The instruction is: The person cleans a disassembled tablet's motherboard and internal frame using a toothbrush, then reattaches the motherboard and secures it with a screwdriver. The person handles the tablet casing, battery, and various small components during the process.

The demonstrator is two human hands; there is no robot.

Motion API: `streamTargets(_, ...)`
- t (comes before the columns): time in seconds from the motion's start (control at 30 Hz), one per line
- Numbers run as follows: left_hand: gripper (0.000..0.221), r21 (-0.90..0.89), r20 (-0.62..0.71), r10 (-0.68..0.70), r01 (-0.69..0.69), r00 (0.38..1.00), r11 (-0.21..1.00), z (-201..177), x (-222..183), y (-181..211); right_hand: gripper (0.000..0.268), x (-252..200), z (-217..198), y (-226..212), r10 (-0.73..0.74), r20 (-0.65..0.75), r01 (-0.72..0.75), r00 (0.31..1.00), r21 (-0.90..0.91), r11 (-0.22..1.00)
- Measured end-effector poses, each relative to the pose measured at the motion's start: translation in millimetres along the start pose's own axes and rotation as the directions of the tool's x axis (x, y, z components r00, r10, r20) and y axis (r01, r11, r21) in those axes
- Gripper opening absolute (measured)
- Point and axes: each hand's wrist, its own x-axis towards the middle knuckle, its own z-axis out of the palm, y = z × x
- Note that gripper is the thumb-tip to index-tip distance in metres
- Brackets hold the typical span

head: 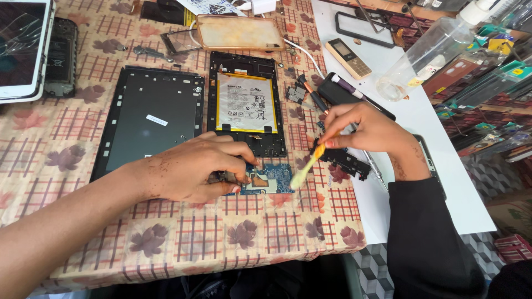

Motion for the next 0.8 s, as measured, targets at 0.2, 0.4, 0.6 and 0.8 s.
streamTargets(0.2, 0.014, 0.003, -0.005, 0.014, -0.014, 1.0, 1.0, 0, 0, -1, 0.023, -1, -1, 3, 0.011, -0.069, -0.011, 0.998, 0.003, 1.0)
streamTargets(0.4, 0.016, -0.011, -0.019, 0.033, -0.033, 0.999, 0.999, 1, 0, -2, 0.025, -2, -3, -3, -0.064, -0.205, 0.045, 0.977, -0.098, 0.994)
streamTargets(0.6, 0.009, 0.014, -0.078, 0.009, -0.008, 0.997, 1.0, 4, -1, 2, 0.026, 8, 21, -28, -0.237, -0.197, 0.208, 0.951, -0.159, 0.965)
streamTargets(0.8, 0.022, -0.022, -0.151, -0.005, 0.002, 0.989, 1.0, 3, -1, -1, 0.025, 10, 40, -48, -0.346, -0.252, 0.224, 0.904, -0.411, 0.884)
